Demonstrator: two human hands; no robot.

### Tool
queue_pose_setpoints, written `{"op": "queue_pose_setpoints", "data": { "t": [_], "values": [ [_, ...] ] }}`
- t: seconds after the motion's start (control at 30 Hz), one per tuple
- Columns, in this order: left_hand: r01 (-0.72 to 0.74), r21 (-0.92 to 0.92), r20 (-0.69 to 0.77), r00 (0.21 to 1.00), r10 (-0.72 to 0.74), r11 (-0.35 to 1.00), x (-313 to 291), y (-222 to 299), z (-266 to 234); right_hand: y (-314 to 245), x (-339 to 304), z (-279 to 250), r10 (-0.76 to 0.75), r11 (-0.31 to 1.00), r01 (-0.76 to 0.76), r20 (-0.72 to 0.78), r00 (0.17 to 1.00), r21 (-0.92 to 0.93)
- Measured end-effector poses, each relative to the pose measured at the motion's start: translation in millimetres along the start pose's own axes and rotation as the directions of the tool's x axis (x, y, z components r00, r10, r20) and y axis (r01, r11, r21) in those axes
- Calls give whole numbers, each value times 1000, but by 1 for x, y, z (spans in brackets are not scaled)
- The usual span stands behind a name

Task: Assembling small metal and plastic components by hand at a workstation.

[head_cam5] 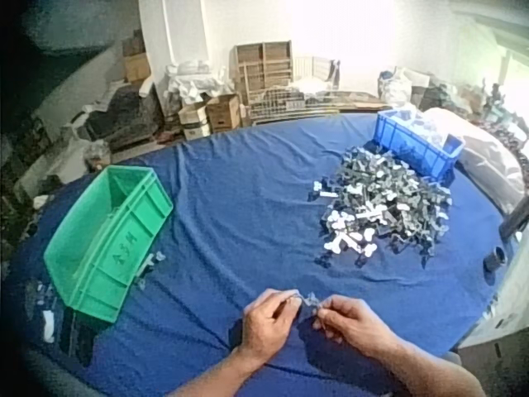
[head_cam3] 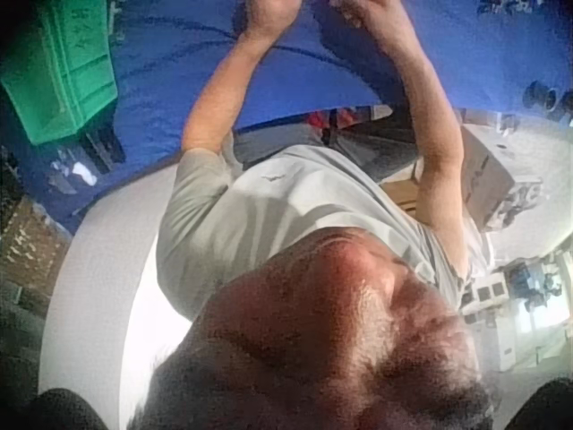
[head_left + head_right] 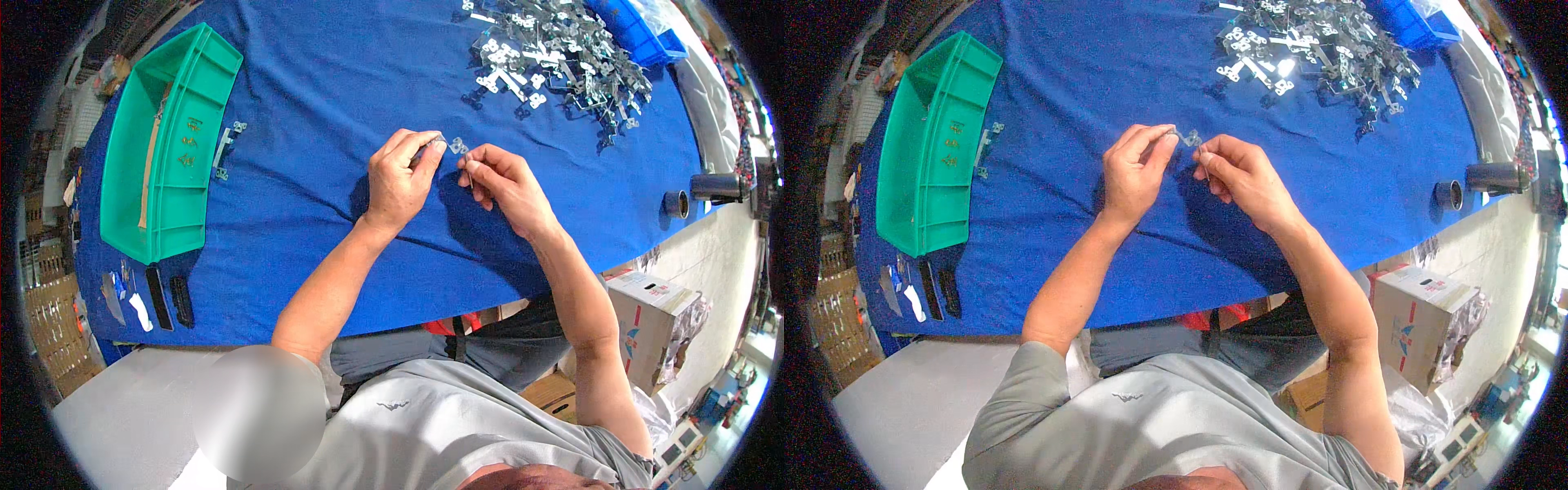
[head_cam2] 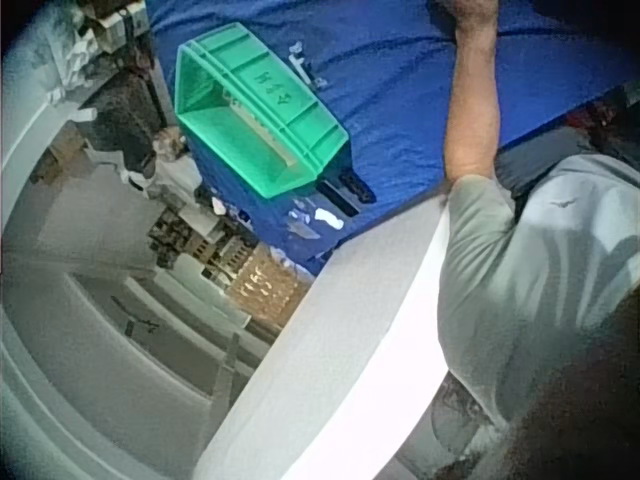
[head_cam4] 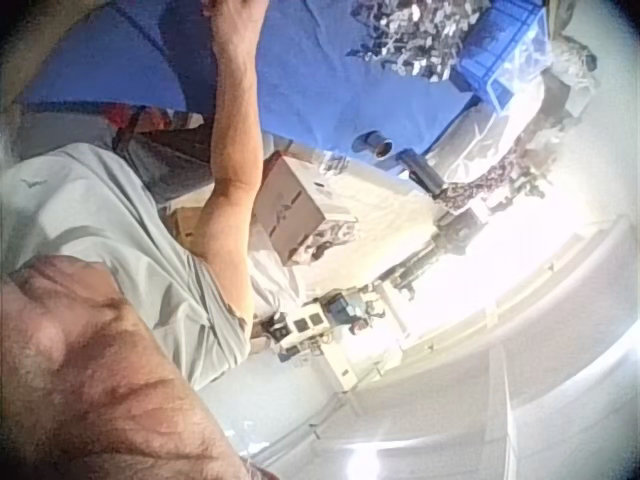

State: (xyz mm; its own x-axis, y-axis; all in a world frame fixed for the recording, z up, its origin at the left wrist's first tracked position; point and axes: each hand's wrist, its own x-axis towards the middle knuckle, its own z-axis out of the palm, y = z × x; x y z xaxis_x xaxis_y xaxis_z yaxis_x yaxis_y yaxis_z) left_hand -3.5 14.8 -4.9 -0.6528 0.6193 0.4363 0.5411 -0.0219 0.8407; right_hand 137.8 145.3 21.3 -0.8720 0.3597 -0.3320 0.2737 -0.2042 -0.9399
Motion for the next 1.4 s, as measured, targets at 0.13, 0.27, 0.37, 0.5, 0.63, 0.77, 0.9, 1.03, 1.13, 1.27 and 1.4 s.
{"op": "queue_pose_setpoints", "data": {
  "t": [0.13,0.27,0.37,0.5,0.63,0.77,0.9,1.03,1.13,1.27,1.4],
  "values": [
    [-6,-19,5,1000,6,1000,0,2,0,-1,1,-1,-29,1000,30,-27,999,7],
    [-26,2,7,1000,26,1000,0,-1,1,-2,0,0,-28,997,26,-28,999,-74],
    [-26,-10,5,1000,26,1000,0,-2,1,-1,1,1,-44,997,41,-31,999,-72],
    [-12,4,16,1000,12,1000,-1,-1,1,-1,0,1,-53,994,47,-53,997,-103],
    [-8,17,38,999,7,1000,0,0,1,3,1,0,-206,937,153,-143,968,-313],
    [-13,34,31,999,12,999,-1,1,2,4,2,4,-186,968,153,-160,969,-199],
    [-23,57,72,997,19,998,-1,4,1,3,1,5,-234,962,204,-164,958,-180],
    [-54,78,97,994,47,996,-2,3,1,1,1,4,-207,939,159,-131,970,-305],
    [-52,56,83,995,47,997,-2,3,1,8,3,2,-337,877,248,-158,928,-411],
    [-57,73,115,992,49,996,-2,5,2,9,5,-3,-434,883,349,-267,860,-313],
    [11,30,24,1000,-12,999,-1,0,0,-2,1,-5,-121,983,90,-200,972,-157]
  ]
}}
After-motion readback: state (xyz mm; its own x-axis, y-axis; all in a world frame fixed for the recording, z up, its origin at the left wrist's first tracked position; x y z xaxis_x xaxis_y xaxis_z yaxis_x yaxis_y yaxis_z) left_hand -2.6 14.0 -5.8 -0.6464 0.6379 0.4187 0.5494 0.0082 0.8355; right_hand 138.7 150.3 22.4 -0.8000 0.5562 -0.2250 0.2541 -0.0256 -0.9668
